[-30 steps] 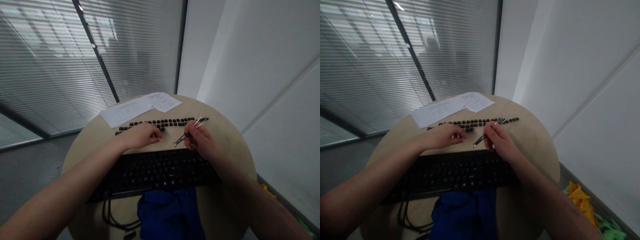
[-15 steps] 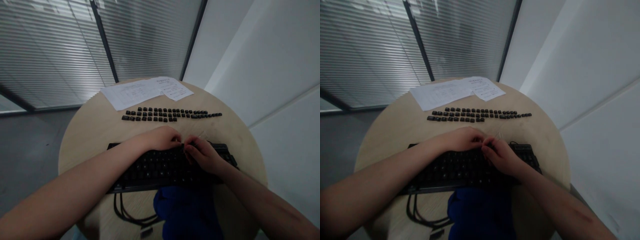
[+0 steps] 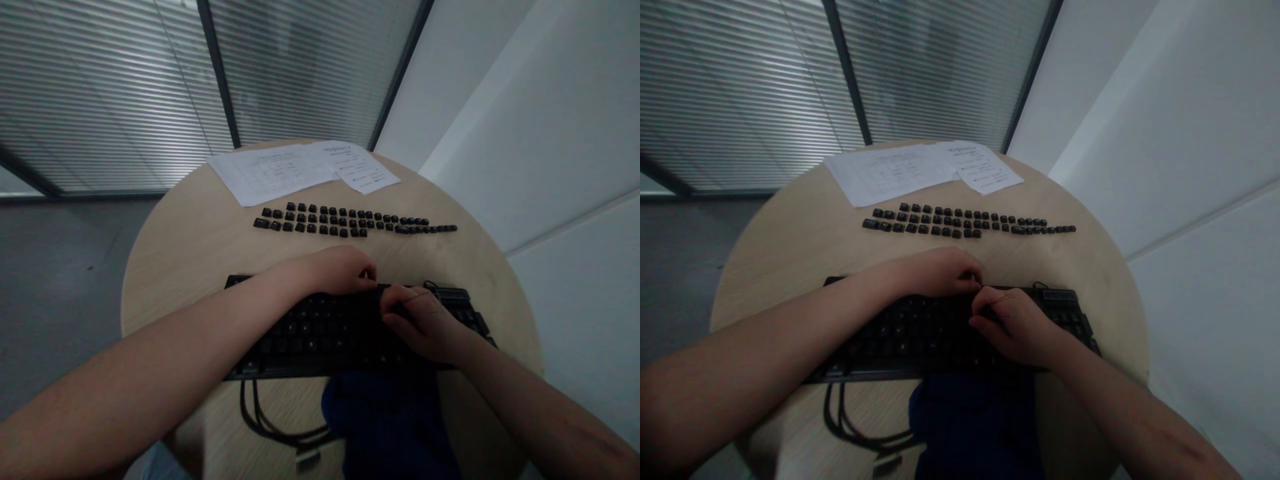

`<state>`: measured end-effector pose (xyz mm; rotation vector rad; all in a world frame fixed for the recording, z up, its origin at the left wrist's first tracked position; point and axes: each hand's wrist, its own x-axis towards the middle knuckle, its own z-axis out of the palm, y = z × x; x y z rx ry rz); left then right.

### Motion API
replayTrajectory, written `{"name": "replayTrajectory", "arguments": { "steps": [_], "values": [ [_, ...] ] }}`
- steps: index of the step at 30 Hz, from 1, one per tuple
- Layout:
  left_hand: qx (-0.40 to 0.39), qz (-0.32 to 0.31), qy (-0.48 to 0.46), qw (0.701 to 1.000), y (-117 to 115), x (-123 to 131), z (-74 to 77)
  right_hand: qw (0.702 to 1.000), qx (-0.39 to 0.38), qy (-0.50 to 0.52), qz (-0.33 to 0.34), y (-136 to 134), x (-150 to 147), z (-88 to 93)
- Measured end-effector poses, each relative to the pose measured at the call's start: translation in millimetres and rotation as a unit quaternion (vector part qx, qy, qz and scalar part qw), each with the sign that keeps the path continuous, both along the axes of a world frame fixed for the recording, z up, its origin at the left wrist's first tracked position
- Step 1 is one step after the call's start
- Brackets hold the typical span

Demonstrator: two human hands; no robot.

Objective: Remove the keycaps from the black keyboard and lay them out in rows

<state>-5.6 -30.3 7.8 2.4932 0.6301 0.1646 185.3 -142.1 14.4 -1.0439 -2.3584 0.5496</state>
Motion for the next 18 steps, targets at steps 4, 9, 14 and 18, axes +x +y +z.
{"name": "replayTrajectory", "arguments": {
  "steps": [4, 9, 14, 18],
  "values": [
    [0.002, 0.003, -0.005, 1.0, 0, -1, 0.1, 0.999, 0.043, -0.002, 0.02, -1, -1, -3.7],
    [-0.012, 0.011, 0.008, 1.0, -1, -2, 3.5, 0.996, 0.009, 0.088, -0.027, -1, 4, -18.2],
    [-0.014, 0.014, 0.001, 1.0, -1, -4, 3.5, 0.969, -0.053, 0.229, -0.069, -1, 6, -22.5],
    [-0.01, 0.02, -0.013, 1.0, 3, -5, 3.6, 0.915, -0.079, 0.368, -0.146, 1, 7, -23.4]
  ]
}}
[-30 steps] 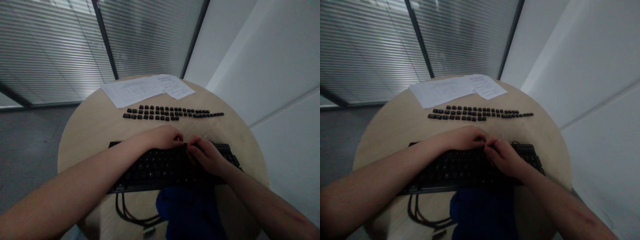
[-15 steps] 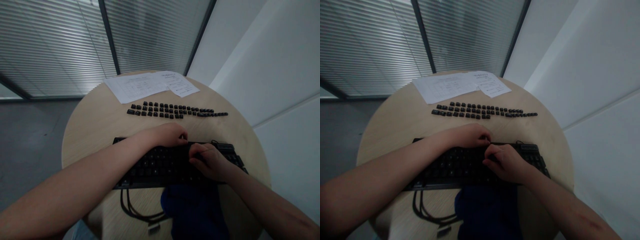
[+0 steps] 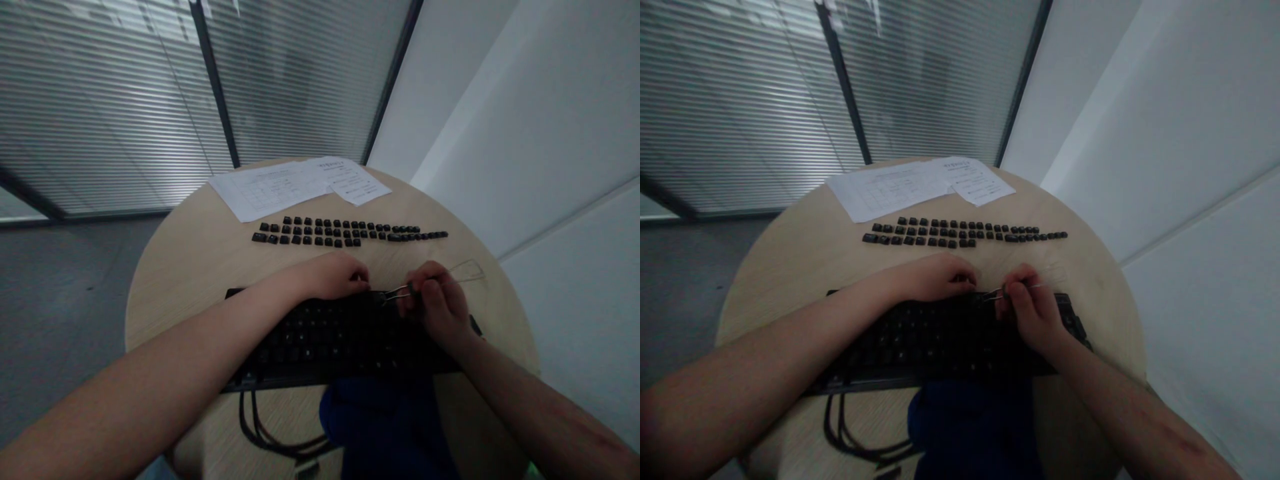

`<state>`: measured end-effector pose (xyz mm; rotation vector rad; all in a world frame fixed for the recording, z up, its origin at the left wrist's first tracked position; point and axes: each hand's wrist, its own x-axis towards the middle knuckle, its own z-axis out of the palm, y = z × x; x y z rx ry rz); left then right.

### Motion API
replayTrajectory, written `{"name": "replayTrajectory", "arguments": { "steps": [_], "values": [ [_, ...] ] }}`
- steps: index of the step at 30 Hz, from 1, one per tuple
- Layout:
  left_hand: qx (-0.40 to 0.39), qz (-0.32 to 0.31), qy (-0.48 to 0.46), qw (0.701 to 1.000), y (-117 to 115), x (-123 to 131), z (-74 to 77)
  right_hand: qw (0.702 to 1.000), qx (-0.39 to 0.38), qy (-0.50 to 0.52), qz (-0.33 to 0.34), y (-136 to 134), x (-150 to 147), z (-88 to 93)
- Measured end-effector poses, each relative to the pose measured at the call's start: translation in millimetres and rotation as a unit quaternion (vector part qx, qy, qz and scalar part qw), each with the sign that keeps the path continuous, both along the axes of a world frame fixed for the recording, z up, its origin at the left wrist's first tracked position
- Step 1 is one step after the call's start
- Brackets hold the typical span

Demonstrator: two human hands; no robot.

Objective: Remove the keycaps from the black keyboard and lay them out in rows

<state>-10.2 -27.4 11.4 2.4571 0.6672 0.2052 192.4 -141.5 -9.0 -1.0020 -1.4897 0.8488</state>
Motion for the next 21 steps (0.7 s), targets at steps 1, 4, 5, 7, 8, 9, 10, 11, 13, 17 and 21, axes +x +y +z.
{"name": "replayTrajectory", "arguments": {
  "steps": [1, 4, 5, 7, 8, 9, 10, 11, 13, 17, 21],
  "values": [
    [0.003, 0.002, -0.011, 1.0, 1, 0, 1.0, 1.0, 0.001, -0.019, 0.0, 0, 1, -1.1],
    [-0.014, 0.012, -0.078, 0.997, 0, -1, 6.4, 0.995, -0.001, -0.097, -0.003, 1, 3, -4.4],
    [-0.032, 0.014, -0.102, 0.994, -1, -2, 8.5, 0.994, -0.004, -0.109, -0.013, 2, 3, -4.7],
    [-0.073, 0.01, -0.136, 0.988, -5, -4, 12.5, 0.993, -0.01, -0.11, -0.043, 4, 3, -3.6],
    [-0.09, 0.006, -0.144, 0.985, -6, -5, 14.0, 0.993, -0.012, -0.105, -0.056, 6, 2, -2.3],
    [-0.102, 0.002, -0.149, 0.984, -8, -5, 15.1, 0.993, -0.013, -0.099, -0.066, 8, 1, -0.6],
    [-0.109, 0.0, -0.151, 0.983, -9, -6, 15.8, 0.993, -0.013, -0.096, -0.071, 9, 1, 1.1],
    [-0.109, 0.001, -0.152, 0.982, -10, -6, 16.2, 0.993, -0.012, -0.094, -0.07, 10, 0, 2.7],
    [-0.096, 0.005, -0.149, 0.984, -10, -6, 16.6, 0.993, -0.007, -0.104, -0.063, 12, -2, 5.4],
    [-0.075, 0.008, -0.129, 0.989, -8, -8, 17.1, 0.984, -0.005, -0.17, -0.058, 13, -3, 11.5],
    [-0.09, 0.015, -0.124, 0.988, -7, -8, 14.4, 0.971, 0.003, -0.23, -0.066, 11, -5, 26.7]
  ]
}}
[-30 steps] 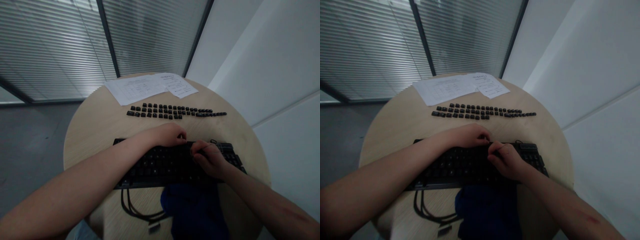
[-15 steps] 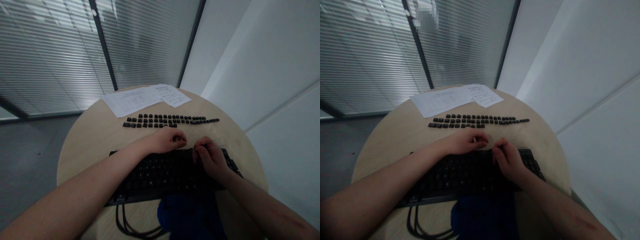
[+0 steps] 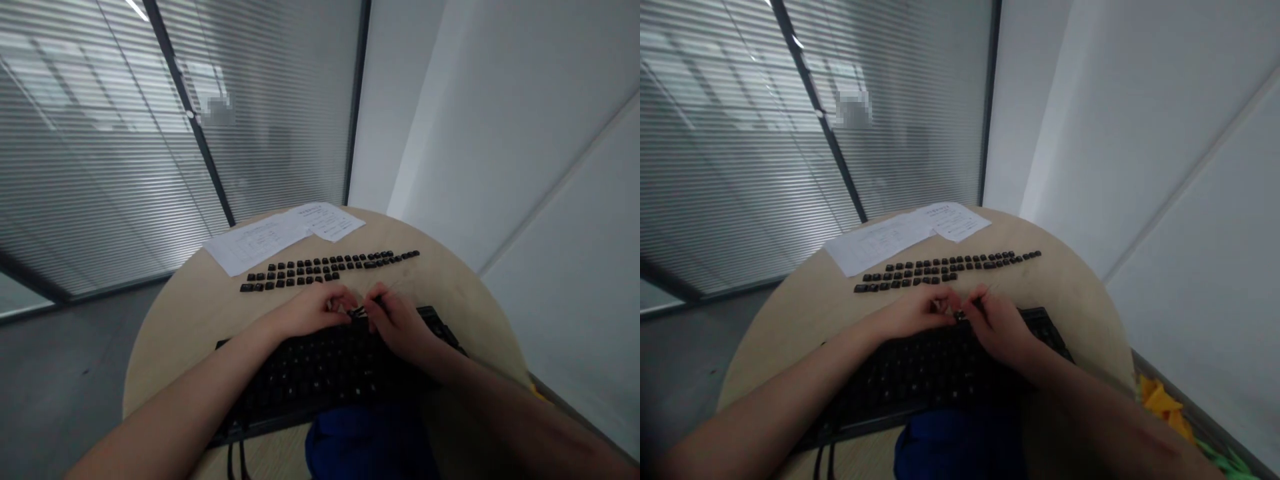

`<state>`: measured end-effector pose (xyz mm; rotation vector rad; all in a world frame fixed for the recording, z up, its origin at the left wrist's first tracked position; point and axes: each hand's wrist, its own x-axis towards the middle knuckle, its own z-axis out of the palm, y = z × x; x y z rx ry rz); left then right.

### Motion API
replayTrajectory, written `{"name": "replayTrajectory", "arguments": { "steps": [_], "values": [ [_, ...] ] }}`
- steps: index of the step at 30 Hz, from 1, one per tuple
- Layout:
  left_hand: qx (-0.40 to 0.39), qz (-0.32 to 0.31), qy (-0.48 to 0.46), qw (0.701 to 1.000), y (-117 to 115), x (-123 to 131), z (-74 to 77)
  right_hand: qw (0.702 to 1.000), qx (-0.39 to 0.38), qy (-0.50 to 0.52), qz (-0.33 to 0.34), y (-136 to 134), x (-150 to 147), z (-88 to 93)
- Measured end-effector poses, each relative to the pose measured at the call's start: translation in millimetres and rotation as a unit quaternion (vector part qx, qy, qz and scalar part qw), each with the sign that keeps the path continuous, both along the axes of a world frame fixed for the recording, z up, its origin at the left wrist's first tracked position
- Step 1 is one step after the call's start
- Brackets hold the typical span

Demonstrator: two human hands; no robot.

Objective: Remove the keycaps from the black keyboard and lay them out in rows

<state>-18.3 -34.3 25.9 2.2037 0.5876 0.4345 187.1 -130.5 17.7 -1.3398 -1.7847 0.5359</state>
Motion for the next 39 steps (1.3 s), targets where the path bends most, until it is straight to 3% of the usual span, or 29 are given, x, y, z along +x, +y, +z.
{"name": "replayTrajectory", "arguments": {
  "steps": [6, 11, 15, 21, 24, 30, 34, 39],
  "values": [
    [-0.064, 0.008, -0.017, 0.998, 1, -1, -2.5, 0.999, 0.007, -0.033, 0.0, -2, 0, 16.2],
    [-0.059, 0.099, -0.057, 0.992, 9, -7, 6.3, 0.998, 0.026, -0.016, -0.059, 9, 15, 13.8],
    [0.019, 0.161, -0.074, 0.984, 20, -8, 22.9, 0.994, 0.048, 0.029, -0.099, 17, 29, 16.1],
    [0.159, 0.202, 0.033, 0.966, 37, 5, 44.7, 0.985, 0.081, 0.069, -0.135, 25, 46, 20.4],
    [0.253, 0.208, 0.136, 0.935, 47, 25, 36.6, 0.981, 0.098, 0.077, -0.149, 30, 54, 19.7],
    [0.313, 0.171, 0.219, 0.908, 58, 63, 1.8, 0.973, 0.119, 0.088, -0.175, 36, 60, 16.0],
    [0.337, 0.16, 0.252, 0.893, 60, 67, -10.2, 0.974, 0.117, 0.091, -0.171, 37, 60, 16.1],
    [0.35, 0.16, 0.269, 0.883, 64, 59, -13.1, 0.972, 0.141, 0.077, -0.173, 40, 60, 15.1]
  ]
}}
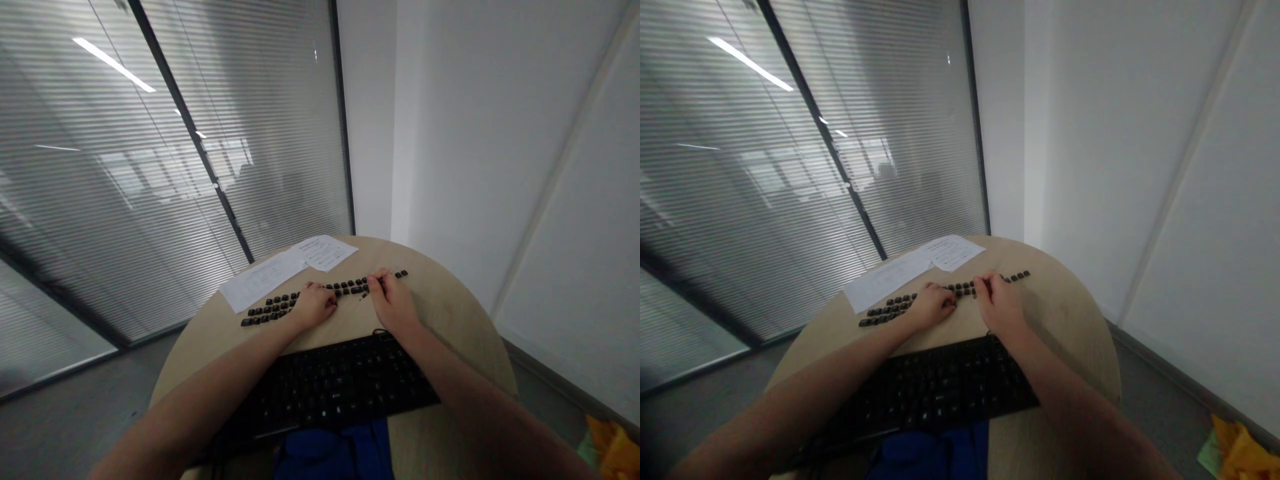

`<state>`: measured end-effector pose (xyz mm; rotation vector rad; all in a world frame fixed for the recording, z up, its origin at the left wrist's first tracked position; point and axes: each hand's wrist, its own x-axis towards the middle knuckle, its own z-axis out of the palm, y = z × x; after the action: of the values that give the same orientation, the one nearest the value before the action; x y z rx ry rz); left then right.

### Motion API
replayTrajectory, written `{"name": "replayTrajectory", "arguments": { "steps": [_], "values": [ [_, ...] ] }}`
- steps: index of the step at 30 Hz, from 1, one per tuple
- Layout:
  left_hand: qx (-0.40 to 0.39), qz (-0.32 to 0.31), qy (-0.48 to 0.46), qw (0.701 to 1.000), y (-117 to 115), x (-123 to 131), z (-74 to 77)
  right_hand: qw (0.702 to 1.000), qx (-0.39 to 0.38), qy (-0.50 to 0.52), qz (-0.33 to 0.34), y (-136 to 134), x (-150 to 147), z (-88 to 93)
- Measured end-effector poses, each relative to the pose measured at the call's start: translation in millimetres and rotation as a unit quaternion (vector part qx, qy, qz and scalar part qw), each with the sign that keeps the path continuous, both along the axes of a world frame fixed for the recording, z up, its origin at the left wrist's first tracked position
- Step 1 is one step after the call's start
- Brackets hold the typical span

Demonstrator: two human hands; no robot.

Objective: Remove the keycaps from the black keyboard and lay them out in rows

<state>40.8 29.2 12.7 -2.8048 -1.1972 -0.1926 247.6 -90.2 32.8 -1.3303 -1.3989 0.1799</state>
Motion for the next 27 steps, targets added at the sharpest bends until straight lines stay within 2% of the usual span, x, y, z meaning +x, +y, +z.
{"name": "replayTrajectory", "arguments": {
  "steps": [22, 27],
  "values": [
    [-0.007, 0.017, -0.002, 1.0, 5, -6, 3.5, 1.0, -0.007, 0.015, -0.003, 3, 3, -6.5],
    [-0.002, 0.017, -0.032, 0.999, 4, -11, 12.9, 0.999, -0.018, 0.031, 0.008, 3, 4, -7.5]
  ]
}}
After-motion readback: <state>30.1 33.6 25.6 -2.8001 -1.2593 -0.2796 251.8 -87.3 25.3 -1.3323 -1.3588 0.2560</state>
